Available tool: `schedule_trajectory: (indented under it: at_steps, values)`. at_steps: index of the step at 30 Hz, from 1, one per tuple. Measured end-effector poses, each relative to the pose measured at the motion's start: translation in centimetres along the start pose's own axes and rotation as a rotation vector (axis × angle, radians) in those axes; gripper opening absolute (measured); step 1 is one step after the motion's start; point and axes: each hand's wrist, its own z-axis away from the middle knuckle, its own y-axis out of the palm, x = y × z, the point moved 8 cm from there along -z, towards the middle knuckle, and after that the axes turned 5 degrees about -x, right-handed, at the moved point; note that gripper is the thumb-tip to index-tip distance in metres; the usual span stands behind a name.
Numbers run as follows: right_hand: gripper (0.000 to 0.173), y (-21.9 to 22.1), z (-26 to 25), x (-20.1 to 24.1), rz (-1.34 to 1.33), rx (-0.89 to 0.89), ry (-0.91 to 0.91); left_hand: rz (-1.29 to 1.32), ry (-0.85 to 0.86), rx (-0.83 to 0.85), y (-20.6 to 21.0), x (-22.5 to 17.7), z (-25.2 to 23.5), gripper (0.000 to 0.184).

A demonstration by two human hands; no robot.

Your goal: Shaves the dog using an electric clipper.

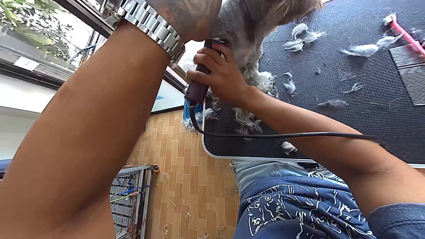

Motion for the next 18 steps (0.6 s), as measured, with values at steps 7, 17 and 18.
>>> schedule_trajectory:
  at_steps: [7,17,18]
  values:
    - [0.042,-0.6,1.0,2.6,0.008,-0.028,-0.108,0.032,0.037,-0.001,0.4,-0.3,-0.2,0.019]
    - [0.043,-0.9,1.3,1.8,-0.006,-0.044,-0.020,0.154,0.074,-0.143,0.2,-0.5,-0.5,0.016]
    - [0.039,-1.2,1.5,2.2,0.001,-0.040,-0.056,0.167,0.071,-0.158,0.1,-0.4,-0.5,0.017]
